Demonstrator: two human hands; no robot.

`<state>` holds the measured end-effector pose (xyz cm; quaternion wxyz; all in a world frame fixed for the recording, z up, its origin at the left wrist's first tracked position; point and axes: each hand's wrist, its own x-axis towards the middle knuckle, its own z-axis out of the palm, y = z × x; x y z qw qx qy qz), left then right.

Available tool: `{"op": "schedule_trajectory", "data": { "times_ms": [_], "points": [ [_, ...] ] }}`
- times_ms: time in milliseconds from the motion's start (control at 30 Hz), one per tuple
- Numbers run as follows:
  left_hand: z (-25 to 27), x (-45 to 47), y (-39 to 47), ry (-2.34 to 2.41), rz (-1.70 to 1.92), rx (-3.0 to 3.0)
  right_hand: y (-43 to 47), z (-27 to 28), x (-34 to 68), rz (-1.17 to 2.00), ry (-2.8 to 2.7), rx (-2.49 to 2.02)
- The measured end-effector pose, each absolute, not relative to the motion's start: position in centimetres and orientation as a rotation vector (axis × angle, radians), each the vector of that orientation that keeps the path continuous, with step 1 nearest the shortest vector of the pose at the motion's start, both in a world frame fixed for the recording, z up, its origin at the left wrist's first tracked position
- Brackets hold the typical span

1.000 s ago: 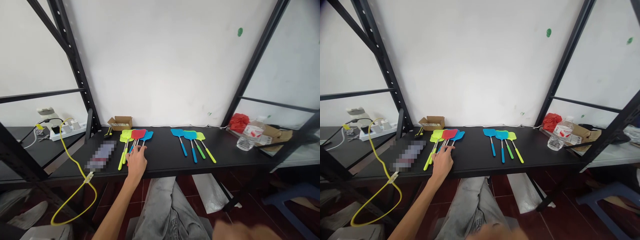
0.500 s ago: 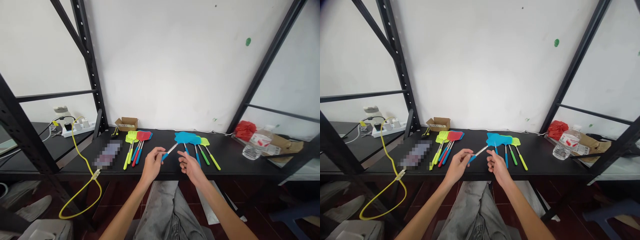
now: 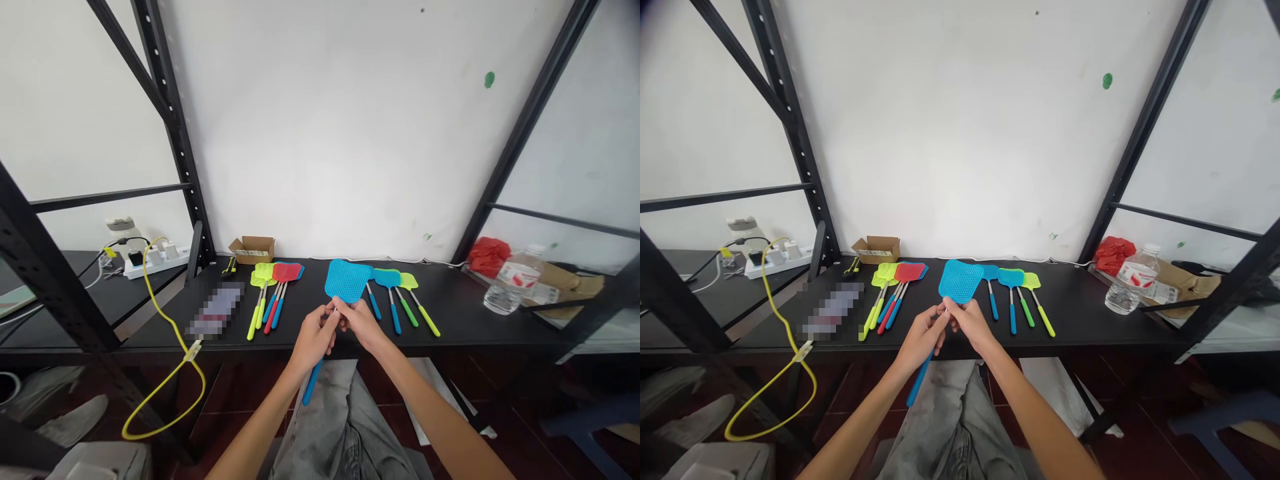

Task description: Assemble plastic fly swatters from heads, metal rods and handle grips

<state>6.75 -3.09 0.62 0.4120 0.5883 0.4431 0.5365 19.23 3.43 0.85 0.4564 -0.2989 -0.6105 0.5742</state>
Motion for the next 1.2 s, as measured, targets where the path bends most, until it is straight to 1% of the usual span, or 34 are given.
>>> {"op": "schedule_trajectory", "data": {
  "times_ms": [167, 233, 333, 500, 733, 867, 1000, 1200],
  "points": [
    [0.3, 6.5, -3.1, 1.186, 1.407, 1.424, 4.2, 0.7, 18.6, 1.233, -1.649, -0.778],
    [0.3, 6.5, -3.1, 1.199, 1.421, 1.391, 4.5, 0.8, 18.4, 1.261, -1.653, -0.747],
    [0.3, 6.4, -2.8, 1.188, 1.447, 1.355, 4.8, 1.0, 17.9, 1.395, -1.612, -0.688],
    [-0.4, 6.1, -1.4, 0.973, 1.457, 1.175, 5.5, 1.7, 16.8, 1.55, -1.482, -0.696],
    [-0.3, 6.1, -0.7, 0.804, 1.426, 0.969, 7.6, 3.4, 16.5, 1.548, -1.429, -0.704],
    [-0.1, 6.4, -1.3, 0.815, 1.382, 0.999, 10.3, 5.1, 17.9, 1.532, -1.276, -0.724],
    [-0.2, 6.8, -1.5, 0.825, 1.379, 1.039, 12.6, 6.4, 19.3, 1.532, -1.258, -0.731],
    [-0.2, 7.2, -1.8, 0.886, 1.382, 1.086, 11.7, 5.9, 19.1, 1.483, -1.26, -0.778]
  ]
}}
